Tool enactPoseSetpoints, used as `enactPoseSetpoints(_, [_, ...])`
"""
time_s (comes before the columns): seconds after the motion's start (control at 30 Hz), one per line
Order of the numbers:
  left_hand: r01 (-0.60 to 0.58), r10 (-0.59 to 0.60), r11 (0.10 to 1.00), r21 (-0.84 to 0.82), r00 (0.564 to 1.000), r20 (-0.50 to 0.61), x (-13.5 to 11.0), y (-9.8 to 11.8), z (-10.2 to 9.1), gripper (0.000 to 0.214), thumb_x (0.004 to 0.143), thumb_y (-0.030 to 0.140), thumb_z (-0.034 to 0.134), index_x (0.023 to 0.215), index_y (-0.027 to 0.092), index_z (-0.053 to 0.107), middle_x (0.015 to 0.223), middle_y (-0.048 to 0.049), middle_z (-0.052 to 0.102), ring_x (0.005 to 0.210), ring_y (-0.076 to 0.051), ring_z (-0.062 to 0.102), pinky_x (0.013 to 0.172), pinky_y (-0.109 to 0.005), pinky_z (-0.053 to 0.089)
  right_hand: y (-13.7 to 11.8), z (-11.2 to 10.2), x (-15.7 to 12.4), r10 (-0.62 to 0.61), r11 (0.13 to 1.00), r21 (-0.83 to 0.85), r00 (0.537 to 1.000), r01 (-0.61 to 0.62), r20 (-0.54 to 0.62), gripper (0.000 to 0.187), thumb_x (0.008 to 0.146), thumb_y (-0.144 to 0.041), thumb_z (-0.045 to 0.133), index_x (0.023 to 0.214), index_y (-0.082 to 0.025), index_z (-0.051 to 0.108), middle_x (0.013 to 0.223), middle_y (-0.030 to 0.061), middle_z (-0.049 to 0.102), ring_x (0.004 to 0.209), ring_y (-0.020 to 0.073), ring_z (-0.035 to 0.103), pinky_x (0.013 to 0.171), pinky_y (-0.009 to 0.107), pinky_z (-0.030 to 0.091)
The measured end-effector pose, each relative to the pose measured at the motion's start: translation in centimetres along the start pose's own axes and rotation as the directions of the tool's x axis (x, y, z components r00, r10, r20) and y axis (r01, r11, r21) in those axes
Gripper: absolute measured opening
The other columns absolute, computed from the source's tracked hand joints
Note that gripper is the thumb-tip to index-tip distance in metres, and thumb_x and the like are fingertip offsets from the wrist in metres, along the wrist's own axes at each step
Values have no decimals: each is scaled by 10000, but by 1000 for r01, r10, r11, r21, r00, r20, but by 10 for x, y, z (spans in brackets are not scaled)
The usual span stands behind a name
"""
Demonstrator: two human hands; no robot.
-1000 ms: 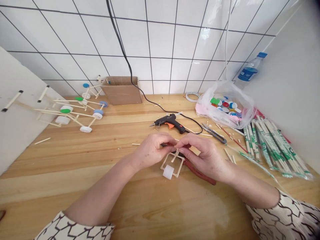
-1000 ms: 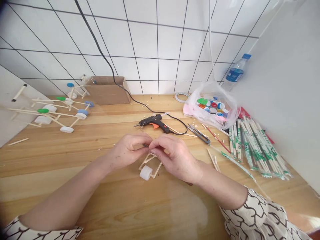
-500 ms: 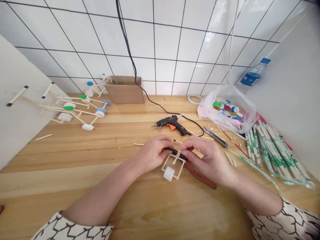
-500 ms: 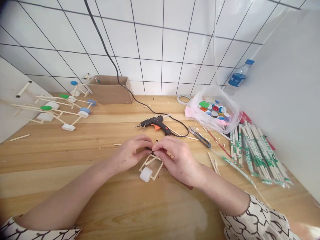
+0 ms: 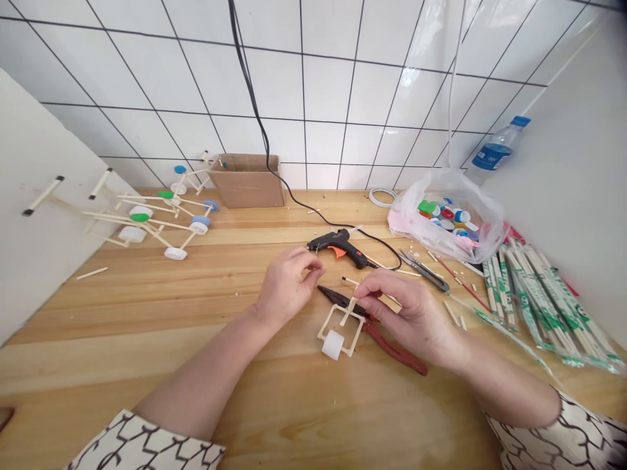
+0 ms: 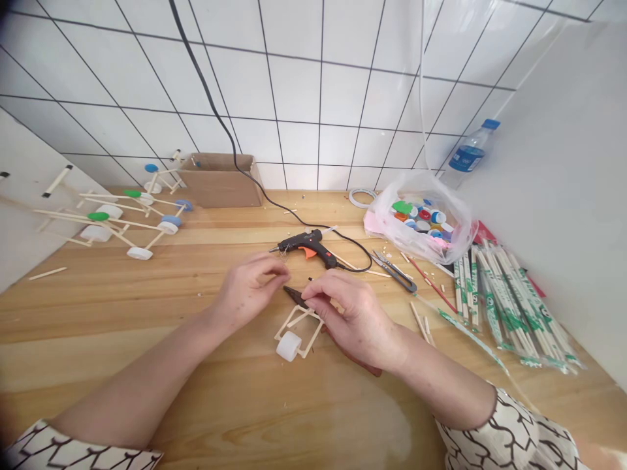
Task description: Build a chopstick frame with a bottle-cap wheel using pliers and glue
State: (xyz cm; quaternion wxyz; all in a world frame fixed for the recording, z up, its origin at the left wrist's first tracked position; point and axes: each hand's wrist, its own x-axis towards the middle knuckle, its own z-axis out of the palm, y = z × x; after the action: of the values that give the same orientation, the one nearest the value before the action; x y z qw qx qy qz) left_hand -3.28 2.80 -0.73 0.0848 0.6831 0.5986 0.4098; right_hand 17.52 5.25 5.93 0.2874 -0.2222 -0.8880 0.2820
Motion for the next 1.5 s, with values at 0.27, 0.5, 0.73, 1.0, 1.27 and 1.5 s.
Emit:
enactPoseSetpoints(0.27, [32, -15, 978, 205, 996, -83, 15, -8, -10, 42, 766, 178, 640, 731, 179, 618, 770, -41, 630, 788, -212, 587, 732, -340, 470, 1, 0, 0, -23, 1000, 3, 1000, 23, 8, 127, 882, -108, 494, 832, -180, 587, 752, 22, 624, 699, 123, 571, 650, 233, 465])
enactPoseSetpoints(0.5, [23, 4, 980, 200, 991, -130, 12, -9, -8, 91, 797, 219, 605, 712, 187, 619, 738, -25, 624, 740, -183, 587, 685, -304, 470, 4, 2, -2, -42, 999, 11, 999, 42, -3, 124, 900, -146, 484, 832, -184, 580, 740, 22, 622, 698, 129, 576, 648, 242, 476])
enactPoseSetpoints(0.73, [-45, 47, 999, 22, 995, -86, 0, 7, -1, 170, 836, 237, 574, 678, 183, 610, 677, -14, 623, 671, -156, 585, 641, -271, 475, 0, 0, 0, -43, 999, 2, 999, 43, 12, 124, 889, -123, 494, 827, -182, 585, 736, 15, 615, 676, 117, 565, 633, 228, 465])
enactPoseSetpoints(1.0, [-32, 34, 993, -113, 999, 15, -6, 21, 4, 161, 830, 209, 588, 680, 163, 623, 659, -18, 612, 657, -153, 576, 621, -260, 461, 1, 0, -1, -21, 1000, 8, 999, 20, 25, 133, 884, -119, 498, 827, -184, 599, 744, 20, 623, 695, 125, 569, 648, 237, 467])
enactPoseSetpoints(1.27, [-35, 52, 986, -165, 994, 101, -9, 21, 9, 148, 829, 187, 587, 701, 153, 652, 672, -21, 624, 656, -143, 574, 617, -245, 447, 1, 1, -1, 1, 1000, 11, 1000, -2, 30, 139, 881, -112, 505, 810, -182, 603, 768, 29, 634, 709, 128, 568, 660, 244, 463])
enactPoseSetpoints(1.5, [35, 24, 939, -342, 986, 166, -7, 30, 4, 87, 807, 169, 617, 767, 143, 690, 712, -31, 644, 672, -134, 579, 634, -236, 461, 3, 1, -2, 3, 1000, 9, 1000, -3, 28, 138, 888, -126, 502, 814, -184, 603, 756, 23, 628, 697, 123, 565, 652, 244, 463])
